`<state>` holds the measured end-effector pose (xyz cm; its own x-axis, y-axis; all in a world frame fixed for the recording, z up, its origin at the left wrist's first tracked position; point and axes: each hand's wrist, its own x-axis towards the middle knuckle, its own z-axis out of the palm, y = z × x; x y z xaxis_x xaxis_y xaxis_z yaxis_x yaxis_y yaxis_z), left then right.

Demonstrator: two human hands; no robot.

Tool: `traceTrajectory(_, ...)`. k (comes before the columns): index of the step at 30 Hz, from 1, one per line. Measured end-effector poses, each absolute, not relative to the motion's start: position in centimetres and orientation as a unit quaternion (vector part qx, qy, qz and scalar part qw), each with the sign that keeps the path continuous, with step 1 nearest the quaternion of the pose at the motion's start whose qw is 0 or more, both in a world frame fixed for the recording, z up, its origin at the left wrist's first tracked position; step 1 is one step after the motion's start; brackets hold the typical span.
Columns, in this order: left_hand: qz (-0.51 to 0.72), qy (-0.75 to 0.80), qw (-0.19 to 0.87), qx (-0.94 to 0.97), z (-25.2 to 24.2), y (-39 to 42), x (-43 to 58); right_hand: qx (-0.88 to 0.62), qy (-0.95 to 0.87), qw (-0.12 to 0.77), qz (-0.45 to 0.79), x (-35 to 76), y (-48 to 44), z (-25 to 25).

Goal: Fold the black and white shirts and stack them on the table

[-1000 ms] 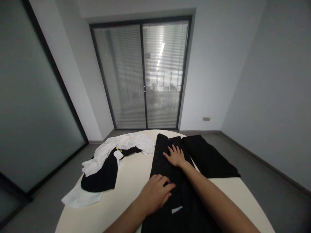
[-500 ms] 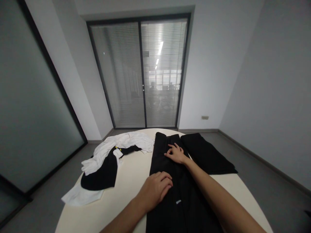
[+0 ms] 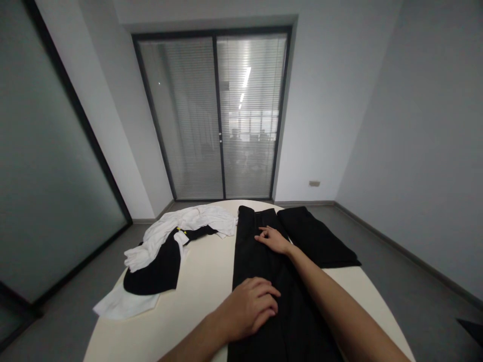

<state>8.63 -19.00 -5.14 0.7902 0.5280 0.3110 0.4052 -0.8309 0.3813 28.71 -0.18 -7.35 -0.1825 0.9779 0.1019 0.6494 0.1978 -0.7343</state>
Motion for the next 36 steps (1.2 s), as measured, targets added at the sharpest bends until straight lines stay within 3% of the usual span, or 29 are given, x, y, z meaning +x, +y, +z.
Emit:
traceTrajectory(9, 0.166, 0.18, 0.185, 0.952, -5.0, -20.8, 8.8, -0.534, -0.768, 0.296, 0.193, 28.6, -1.1, -9.1)
traceTrajectory(14, 0.12, 0.215, 0.188, 0.951, -5.9, -20.6, 9.2, -0.54, -0.771, 0.263, 0.211, 28.8, -1.0, -9.1)
traceTrajectory(21, 0.092, 0.22, 0.201, 0.95, -5.7, -20.5, 9.2, -0.544, -0.756, 0.3, 0.207, 28.8, -1.0, -9.6)
traceTrajectory(29, 0.072, 0.213, 0.181, 0.957, -4.5, -20.7, 8.9, -0.56, -0.769, 0.29, 0.106, 28.7, -2.2, -8.5)
traceTrajectory(32, 0.065, 0.215, 0.153, 0.962, -4.4, -20.6, 8.9, -0.55, -0.799, 0.231, 0.074, 28.8, -2.9, -8.1)
traceTrajectory(36, 0.077, 0.201, 0.135, 0.967, -4.5, -20.5, 8.6, -0.565, -0.815, 0.08, 0.1, 28.6, -3.9, -7.2)
